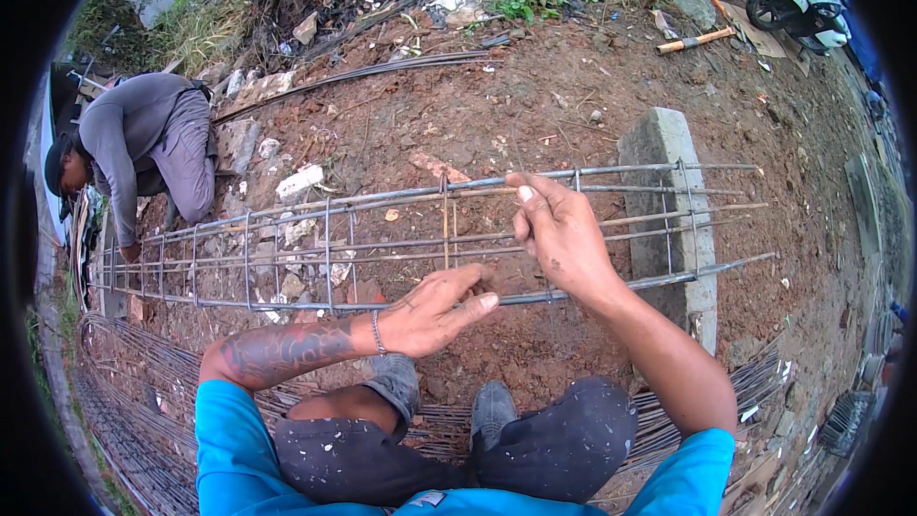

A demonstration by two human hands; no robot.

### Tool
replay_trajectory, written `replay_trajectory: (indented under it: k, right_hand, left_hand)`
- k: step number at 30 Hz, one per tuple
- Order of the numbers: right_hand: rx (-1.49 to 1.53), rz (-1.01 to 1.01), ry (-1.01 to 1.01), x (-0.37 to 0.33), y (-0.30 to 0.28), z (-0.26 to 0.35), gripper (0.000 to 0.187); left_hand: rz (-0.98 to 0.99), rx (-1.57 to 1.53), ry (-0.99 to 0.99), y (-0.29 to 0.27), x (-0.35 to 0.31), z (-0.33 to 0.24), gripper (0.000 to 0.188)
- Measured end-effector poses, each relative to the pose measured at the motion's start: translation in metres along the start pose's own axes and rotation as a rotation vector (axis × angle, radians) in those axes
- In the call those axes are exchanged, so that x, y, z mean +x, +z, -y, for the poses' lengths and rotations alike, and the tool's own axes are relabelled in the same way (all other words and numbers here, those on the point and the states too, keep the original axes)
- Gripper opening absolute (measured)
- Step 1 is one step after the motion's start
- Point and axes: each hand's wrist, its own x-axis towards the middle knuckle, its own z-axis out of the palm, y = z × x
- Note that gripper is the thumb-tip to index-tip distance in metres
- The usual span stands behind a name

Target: The person assembles a steel rebar cage by securing rebar pieces together with tie wires, using pliers to twist the wires tight.

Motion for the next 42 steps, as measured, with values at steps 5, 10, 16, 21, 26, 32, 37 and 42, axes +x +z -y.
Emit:
replay_trajectory:
  k: [5, 10, 16, 21, 26, 32, 37, 42]
  right_hand:
    - [-0.597, 0.362, 0.262, 0.024, 0.012, -0.006, 0.025]
    - [-0.784, 0.443, 0.371, 0.062, 0.036, 0.0, 0.022]
    - [-0.787, 0.311, 0.118, 0.077, 0.051, -0.038, 0.022]
    - [-0.698, 0.229, 0.165, 0.076, 0.063, -0.044, 0.022]
    - [-0.746, 0.261, 0.234, 0.037, 0.022, -0.006, 0.018]
    - [-0.558, 0.219, 0.36, -0.009, -0.005, -0.018, 0.016]
    - [-0.365, 0.242, 0.252, -0.024, 0.014, -0.024, 0.016]
    - [-0.313, 0.301, 0.265, -0.035, 0.022, -0.012, 0.017]
  left_hand:
    - [-0.314, 0.645, 0.065, -0.113, 0.039, 0.091, 0.063]
    - [-0.188, 0.606, 0.16, -0.116, 0.066, 0.132, 0.05]
    - [-0.119, 0.611, 0.223, -0.123, 0.073, 0.139, 0.043]
    - [-0.078, 0.555, 0.082, -0.124, 0.064, 0.142, 0.047]
    - [-0.353, 0.637, 0.168, -0.158, 0.017, 0.128, 0.056]
    - [-1.002, 0.337, -0.385, -0.148, -0.12, 0.148, 0.026]
    - [-0.785, 0.886, -0.288, -0.073, -0.156, 0.11, 0.053]
    - [-0.597, 0.727, -0.272, -0.034, -0.179, 0.113, 0.056]
